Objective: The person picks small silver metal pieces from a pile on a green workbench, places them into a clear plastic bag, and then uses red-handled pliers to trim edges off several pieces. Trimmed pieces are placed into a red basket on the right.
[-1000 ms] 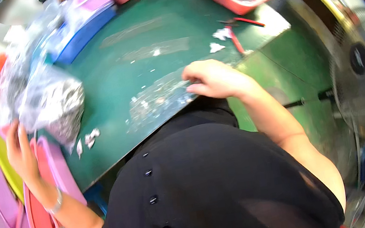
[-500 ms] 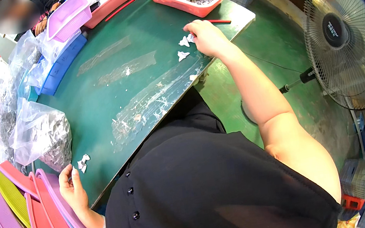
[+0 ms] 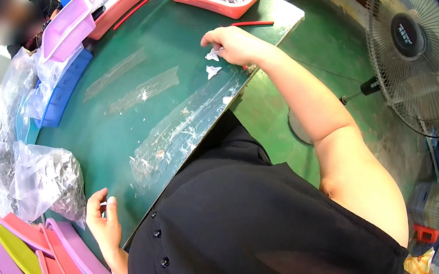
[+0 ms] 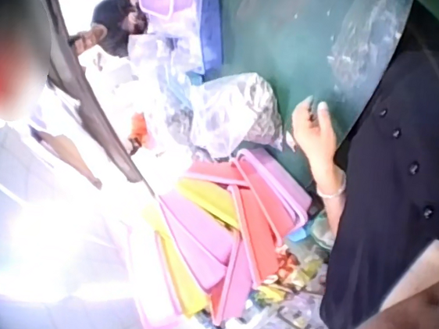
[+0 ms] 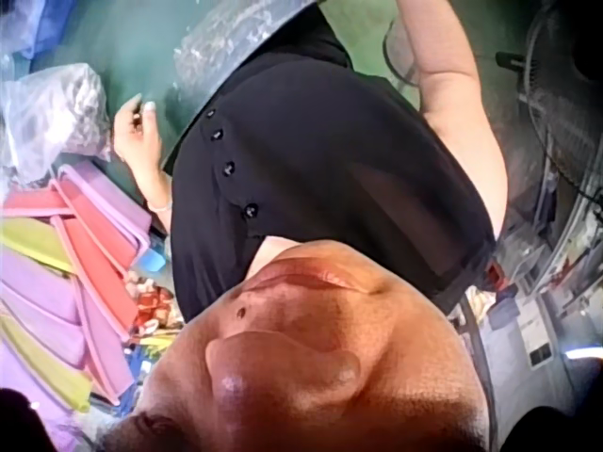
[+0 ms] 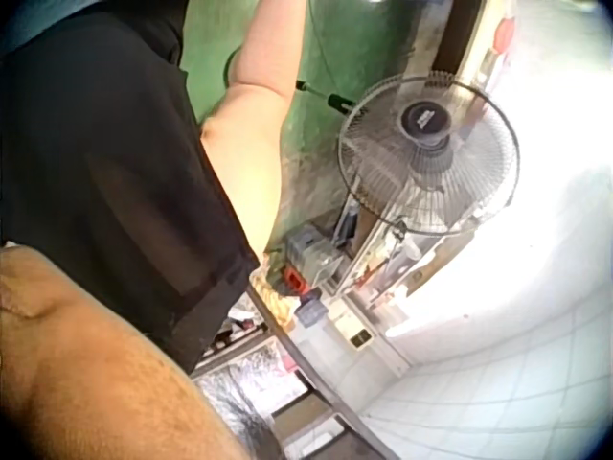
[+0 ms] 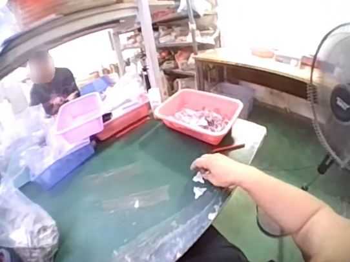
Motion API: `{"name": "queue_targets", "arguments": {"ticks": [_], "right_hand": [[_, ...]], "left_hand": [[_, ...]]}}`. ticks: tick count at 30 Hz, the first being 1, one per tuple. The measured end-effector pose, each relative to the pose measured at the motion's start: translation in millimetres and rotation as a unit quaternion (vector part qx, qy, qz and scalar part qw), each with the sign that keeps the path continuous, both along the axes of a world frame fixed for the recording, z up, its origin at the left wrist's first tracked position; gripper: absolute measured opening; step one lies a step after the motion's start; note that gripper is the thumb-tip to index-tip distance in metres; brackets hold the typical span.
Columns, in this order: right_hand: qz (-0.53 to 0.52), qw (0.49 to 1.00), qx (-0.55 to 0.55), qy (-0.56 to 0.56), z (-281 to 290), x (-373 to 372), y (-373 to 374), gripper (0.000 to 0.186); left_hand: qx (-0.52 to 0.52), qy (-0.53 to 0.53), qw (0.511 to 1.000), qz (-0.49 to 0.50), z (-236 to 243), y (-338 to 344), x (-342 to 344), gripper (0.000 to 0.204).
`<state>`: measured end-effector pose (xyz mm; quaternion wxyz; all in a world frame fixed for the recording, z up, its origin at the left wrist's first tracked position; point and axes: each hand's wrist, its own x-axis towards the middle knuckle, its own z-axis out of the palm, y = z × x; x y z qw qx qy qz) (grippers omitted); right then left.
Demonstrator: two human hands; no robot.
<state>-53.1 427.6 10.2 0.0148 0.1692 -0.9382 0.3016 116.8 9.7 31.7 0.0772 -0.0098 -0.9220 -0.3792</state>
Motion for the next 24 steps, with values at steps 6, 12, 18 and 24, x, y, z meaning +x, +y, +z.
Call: {"name": "queue_targets", "arguments": {"ticks": [6,12,18,24], "right_hand": [[0.012,0.983,-0.165,-0.074,-7.0,5.7,-13.5,0.032],[-0.174,0.965,0.149,0.124,-5.6,1.0,23.1,0.038],[-0.168,0.961,0.220,0.026,-9.2,14.6,43.4,0.077],[-0.191,0.951,0.235,0.052,-16.4,28.4,32.7,0.079]], "left_hand": [[-0.019,-0.010,0.989,-0.149,-2.9,58.6,-48.0,0.021],[-0.090,0.039,0.952,-0.292,-10.2,135.8,-108.8,0.027],[-0.117,0.096,0.941,-0.302,-18.8,207.1,-156.2,0.030],[-0.187,0.096,0.915,-0.345,-27.7,225.3,-184.1,0.021]]}}
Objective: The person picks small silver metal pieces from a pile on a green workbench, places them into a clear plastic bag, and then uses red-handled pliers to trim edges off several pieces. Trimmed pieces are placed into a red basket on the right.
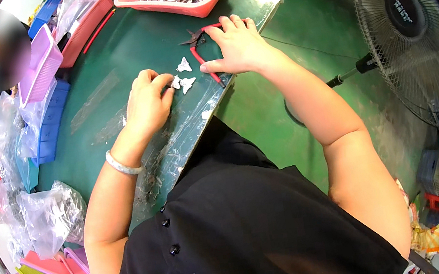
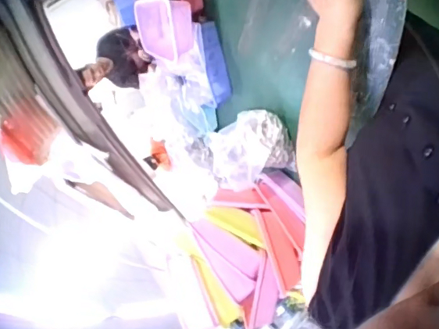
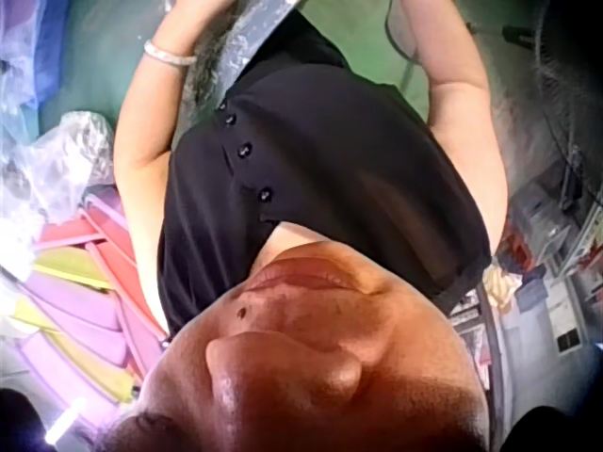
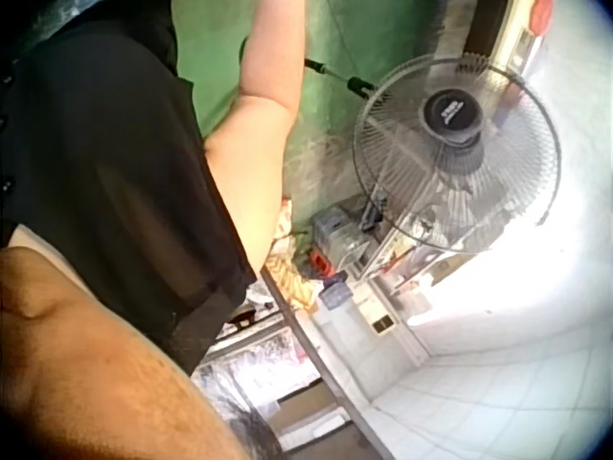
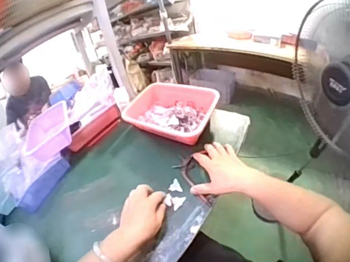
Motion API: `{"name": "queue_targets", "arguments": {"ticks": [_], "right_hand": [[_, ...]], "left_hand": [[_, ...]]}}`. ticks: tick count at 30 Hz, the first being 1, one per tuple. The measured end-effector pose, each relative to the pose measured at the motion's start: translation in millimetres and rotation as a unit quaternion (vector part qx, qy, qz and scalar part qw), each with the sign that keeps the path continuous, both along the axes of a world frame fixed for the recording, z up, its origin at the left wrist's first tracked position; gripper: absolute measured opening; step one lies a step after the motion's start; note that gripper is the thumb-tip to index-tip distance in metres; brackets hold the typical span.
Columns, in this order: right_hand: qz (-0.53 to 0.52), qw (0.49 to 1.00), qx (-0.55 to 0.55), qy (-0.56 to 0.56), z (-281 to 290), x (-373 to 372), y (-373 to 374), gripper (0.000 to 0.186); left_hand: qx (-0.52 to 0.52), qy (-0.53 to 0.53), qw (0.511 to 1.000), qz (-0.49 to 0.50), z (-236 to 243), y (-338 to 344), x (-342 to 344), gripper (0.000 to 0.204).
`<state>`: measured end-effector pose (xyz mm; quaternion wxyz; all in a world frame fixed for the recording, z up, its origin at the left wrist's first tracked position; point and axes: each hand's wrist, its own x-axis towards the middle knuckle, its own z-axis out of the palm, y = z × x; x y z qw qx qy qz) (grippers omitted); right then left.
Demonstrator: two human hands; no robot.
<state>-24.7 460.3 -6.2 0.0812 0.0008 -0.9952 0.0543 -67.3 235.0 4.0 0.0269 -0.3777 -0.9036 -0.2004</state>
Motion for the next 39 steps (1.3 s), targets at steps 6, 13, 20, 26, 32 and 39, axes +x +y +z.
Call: {"name": "queue_targets", "arguments": {"ticks": [6,13,20,26,32,39], "right_hand": [[-0.017,0.999,-0.046,0.005,-6.0,4.0,2.8,0.077],[-0.011,0.994,0.003,0.106,-17.3,4.0,-17.3,0.073],[-0.013,0.996,-0.041,0.076,-9.2,6.6,-18.6,0.056],[0.009,0.988,-0.064,0.143,-14.7,11.9,-20.3,0.045],[0.001,0.969,-0.081,0.232,-28.5,12.1,-22.8,0.038],[-0.009,0.966,-0.080,0.245,-35.3,10.2,-25.8,0.038]], "left_hand": [[-0.023,0.037,0.999,-0.010,3.1,-10.4,-5.4,0.016],[0.034,0.023,0.999,0.003,-6.7,19.0,11.3,0.029],[0.100,-0.049,0.994,0.010,-11.4,21.3,10.0,0.021],[0.317,-0.311,0.895,0.043,-11.2,2.6,23.2,0.011],[0.428,-0.503,0.747,0.074,19.8,-47.7,31.5,0.033],[0.442,-0.484,0.743,0.136,29.2,-89.9,43.6,0.039]]}}
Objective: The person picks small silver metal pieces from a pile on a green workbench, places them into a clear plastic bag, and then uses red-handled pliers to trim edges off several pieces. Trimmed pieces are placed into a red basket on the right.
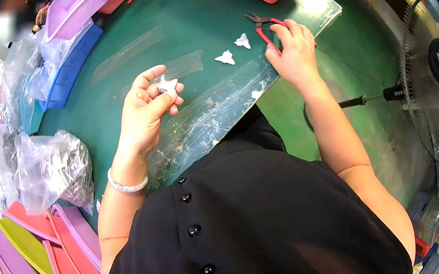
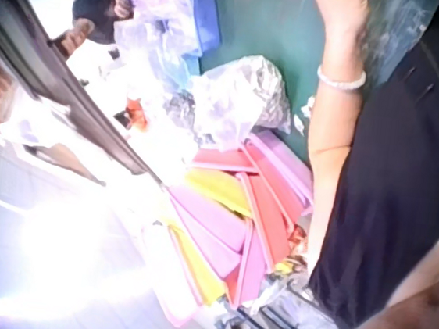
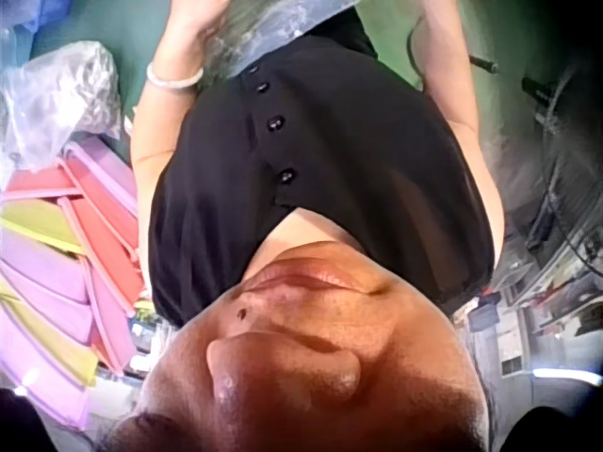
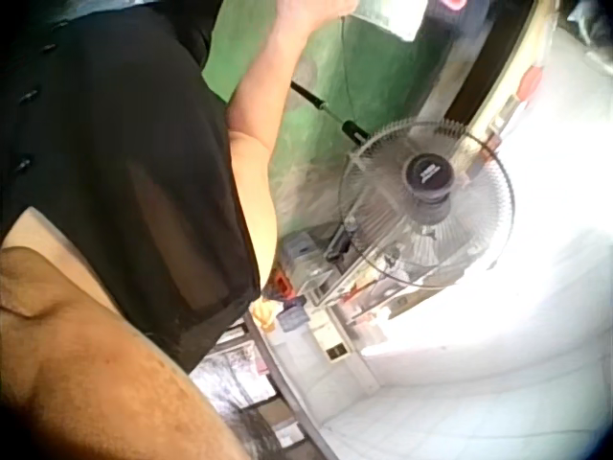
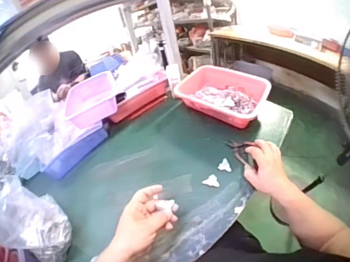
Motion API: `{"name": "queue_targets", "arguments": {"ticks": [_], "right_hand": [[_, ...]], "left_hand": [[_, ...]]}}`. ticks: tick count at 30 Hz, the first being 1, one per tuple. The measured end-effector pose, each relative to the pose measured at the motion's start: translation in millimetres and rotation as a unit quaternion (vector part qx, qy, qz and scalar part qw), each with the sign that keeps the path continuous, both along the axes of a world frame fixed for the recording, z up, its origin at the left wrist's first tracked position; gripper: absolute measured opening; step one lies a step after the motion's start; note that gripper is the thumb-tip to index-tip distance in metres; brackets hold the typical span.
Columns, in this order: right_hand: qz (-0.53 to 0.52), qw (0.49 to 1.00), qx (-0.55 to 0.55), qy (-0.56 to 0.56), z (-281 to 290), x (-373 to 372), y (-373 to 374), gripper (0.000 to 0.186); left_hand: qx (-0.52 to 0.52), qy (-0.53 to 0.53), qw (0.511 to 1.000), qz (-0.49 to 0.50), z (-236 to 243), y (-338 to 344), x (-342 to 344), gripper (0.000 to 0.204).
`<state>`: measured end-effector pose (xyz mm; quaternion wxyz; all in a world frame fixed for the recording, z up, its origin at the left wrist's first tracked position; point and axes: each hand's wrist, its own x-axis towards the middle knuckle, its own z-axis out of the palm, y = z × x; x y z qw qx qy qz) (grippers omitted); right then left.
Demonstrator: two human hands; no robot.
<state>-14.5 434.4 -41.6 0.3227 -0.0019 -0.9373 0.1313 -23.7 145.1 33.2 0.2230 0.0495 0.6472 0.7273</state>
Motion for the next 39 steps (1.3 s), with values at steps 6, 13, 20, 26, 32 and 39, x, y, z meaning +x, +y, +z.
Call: {"name": "queue_targets", "arguments": {"ticks": [6,13,20,26,32,39], "right_hand": [[0.008,1.000,0.012,-0.006,-2.7,-0.3,2.1,0.039],[0.008,1.000,0.021,-0.005,-1.8,0.0,1.1,0.038],[0.017,0.999,0.024,-0.010,3.1,1.1,0.6,0.036],[0.035,0.998,0.040,-0.025,12.1,-2.2,8.1,0.030],[0.030,0.988,0.057,-0.141,22.7,-7.6,18.3,0.035],[0.065,0.980,0.035,-0.186,36.1,-7.6,18.3,0.033]], "left_hand": [[-0.014,0.001,1.000,0.013,1.2,-15.3,3.1,0.028],[-0.006,-0.007,1.000,0.006,-3.6,-22.0,4.5,0.020],[0.012,-0.028,1.000,0.002,-8.1,-23.9,4.4,0.024],[0.026,-0.031,0.999,0.005,-8.1,-26.2,7.3,0.031],[0.038,-0.042,0.998,0.022,-12.7,-27.8,6.2,0.027],[0.035,-0.042,0.998,0.031,-9.0,-28.9,7.7,0.020]]}}
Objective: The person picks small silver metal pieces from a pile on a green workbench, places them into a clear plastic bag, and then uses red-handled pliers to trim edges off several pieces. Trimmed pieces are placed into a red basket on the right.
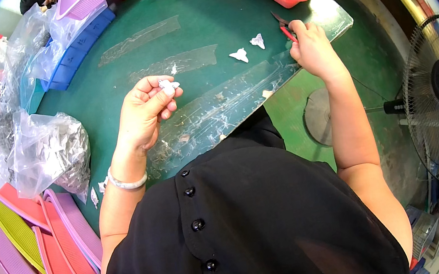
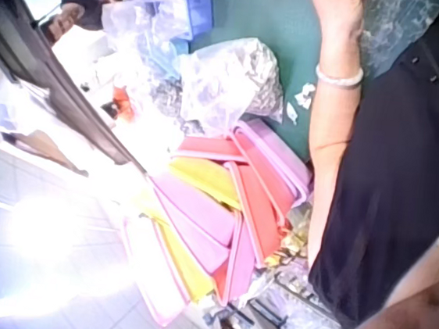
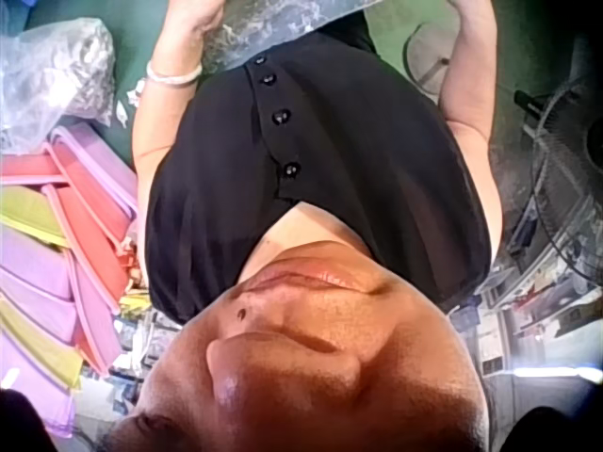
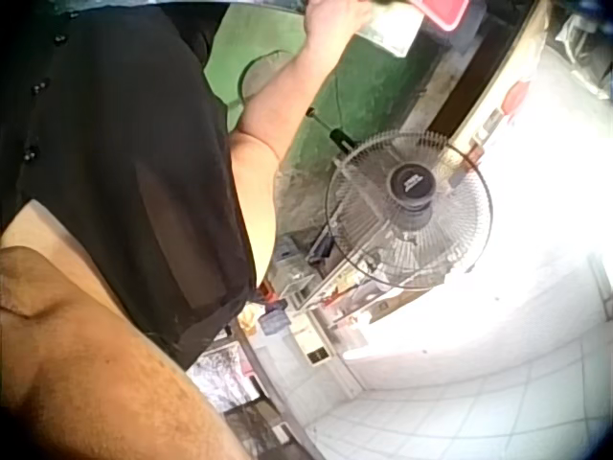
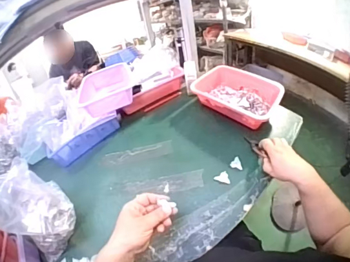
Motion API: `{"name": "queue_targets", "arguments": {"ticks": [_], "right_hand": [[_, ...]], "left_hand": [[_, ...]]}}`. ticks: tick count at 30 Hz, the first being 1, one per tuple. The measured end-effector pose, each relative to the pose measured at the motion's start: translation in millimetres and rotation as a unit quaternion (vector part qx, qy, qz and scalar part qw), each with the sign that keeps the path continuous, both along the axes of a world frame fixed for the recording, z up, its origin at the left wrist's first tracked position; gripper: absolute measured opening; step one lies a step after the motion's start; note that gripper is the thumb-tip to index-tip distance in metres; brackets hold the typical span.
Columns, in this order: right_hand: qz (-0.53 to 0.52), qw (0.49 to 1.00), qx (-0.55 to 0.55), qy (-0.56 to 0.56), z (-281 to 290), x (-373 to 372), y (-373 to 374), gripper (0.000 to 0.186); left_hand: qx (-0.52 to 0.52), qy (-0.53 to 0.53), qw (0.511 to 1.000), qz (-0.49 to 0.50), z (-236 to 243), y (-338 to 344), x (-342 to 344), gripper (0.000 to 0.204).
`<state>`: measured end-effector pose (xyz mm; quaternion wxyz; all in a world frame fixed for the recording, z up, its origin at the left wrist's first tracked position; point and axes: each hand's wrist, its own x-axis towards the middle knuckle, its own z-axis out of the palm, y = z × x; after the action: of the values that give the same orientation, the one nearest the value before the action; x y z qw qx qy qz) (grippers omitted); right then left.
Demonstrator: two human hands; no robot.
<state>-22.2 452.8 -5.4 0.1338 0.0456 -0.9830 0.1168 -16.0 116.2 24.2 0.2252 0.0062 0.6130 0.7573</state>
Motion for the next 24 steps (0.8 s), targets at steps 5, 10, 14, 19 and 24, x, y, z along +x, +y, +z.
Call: {"name": "queue_targets", "arguments": {"ticks": [5,10,14,19,24], "right_hand": [[0.004,0.998,-0.067,-0.010,0.2,-4.4,8.0,0.032],[-0.003,0.989,-0.144,-0.038,10.8,-2.5,5.5,0.031],[-0.011,0.986,-0.161,-0.035,6.7,-2.4,8.9,0.031],[-0.041,0.904,-0.412,-0.104,7.6,-6.3,24.0,0.027],[0.051,0.655,-0.730,-0.190,5.5,-3.7,36.4,0.029]], "left_hand": [[0.023,-0.002,1.000,0.015,-0.5,-0.2,2.4,0.019],[0.028,-0.006,0.999,0.021,0.6,-2.8,4.6,0.018],[0.017,-0.011,0.999,0.031,1.6,-2.4,6.3,0.017],[0.020,0.011,0.999,0.036,0.2,-2.3,9.3,0.024],[-0.016,0.053,0.997,0.046,6.3,1.1,12.3,0.039]]}}
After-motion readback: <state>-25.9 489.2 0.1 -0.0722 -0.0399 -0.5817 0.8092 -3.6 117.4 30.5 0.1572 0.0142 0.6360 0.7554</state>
